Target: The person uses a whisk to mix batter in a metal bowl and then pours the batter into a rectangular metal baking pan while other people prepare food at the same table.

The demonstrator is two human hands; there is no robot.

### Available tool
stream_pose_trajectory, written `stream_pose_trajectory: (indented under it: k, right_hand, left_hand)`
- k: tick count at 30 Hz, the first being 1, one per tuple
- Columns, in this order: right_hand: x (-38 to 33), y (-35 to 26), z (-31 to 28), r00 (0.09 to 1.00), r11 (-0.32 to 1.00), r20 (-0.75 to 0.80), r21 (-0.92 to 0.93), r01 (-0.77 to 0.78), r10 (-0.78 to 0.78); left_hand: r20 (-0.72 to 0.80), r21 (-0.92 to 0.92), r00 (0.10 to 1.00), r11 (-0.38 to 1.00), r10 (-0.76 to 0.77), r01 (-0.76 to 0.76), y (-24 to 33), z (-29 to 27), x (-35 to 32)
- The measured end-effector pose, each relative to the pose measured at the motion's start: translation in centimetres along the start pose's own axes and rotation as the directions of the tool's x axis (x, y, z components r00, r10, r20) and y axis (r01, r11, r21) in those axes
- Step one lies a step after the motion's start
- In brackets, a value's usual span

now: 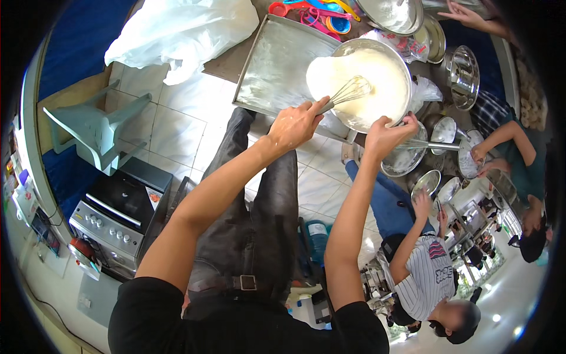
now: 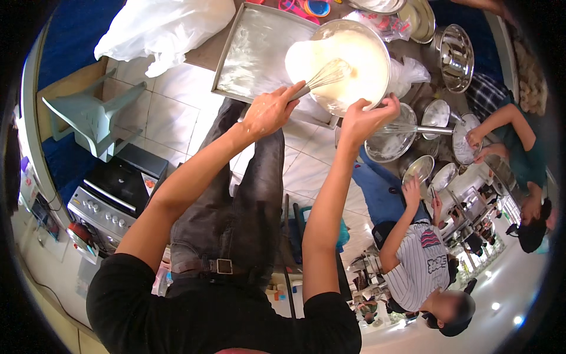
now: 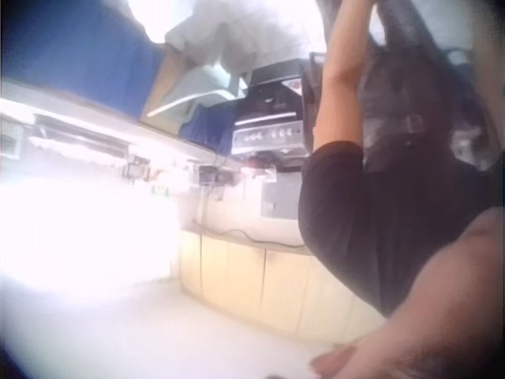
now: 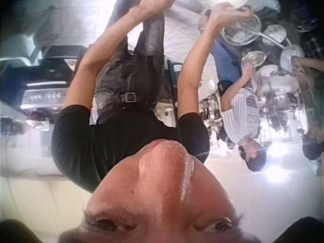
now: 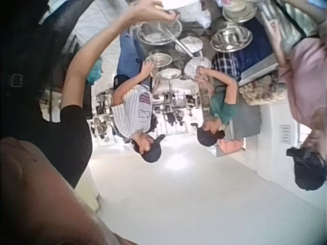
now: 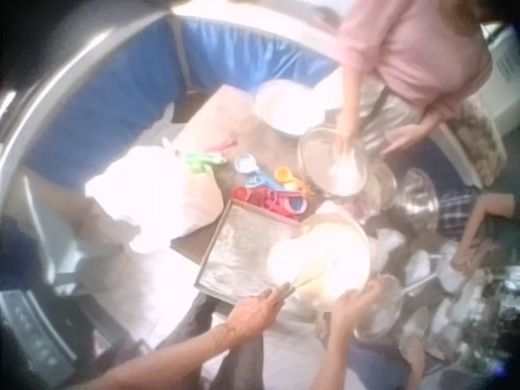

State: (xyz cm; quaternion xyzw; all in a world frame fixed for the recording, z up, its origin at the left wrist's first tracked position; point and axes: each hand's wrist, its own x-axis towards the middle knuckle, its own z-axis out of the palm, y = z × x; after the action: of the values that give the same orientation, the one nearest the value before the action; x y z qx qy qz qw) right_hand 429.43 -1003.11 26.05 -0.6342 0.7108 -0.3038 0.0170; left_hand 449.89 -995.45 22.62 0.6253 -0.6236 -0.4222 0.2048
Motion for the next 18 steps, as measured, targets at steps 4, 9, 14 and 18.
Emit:
stream_pose_trajectory:
  k: [4,9,14,18]
  right_hand:
    - [2.6,1.0,0.0,1.0,0.996,0.018,-0.088,0.007,-0.005]
    - [4.1,1.2,0.7,0.998,0.997,0.004,0.047,-0.064,0.064]
    - [2.5,-0.3,0.9,0.988,0.966,-0.106,0.221,0.135,-0.114]
    - [1.7,-0.7,0.6,0.995,0.956,-0.103,0.293,0.028,0.003]
  left_hand:
    - [0.013,0.031,0.999,0.998,0.045,-0.046,-0.6,1.2,-0.2]
    - [0.05,0.028,0.998,0.998,0.048,-0.05,-0.5,1.0,-0.6]
    - [0.023,-0.04,0.999,0.999,0.031,-0.03,-0.9,-1.6,-1.7]
    - [-0.047,-0.075,0.999,0.997,-0.017,0.013,-2.0,-3.8,-2.2]
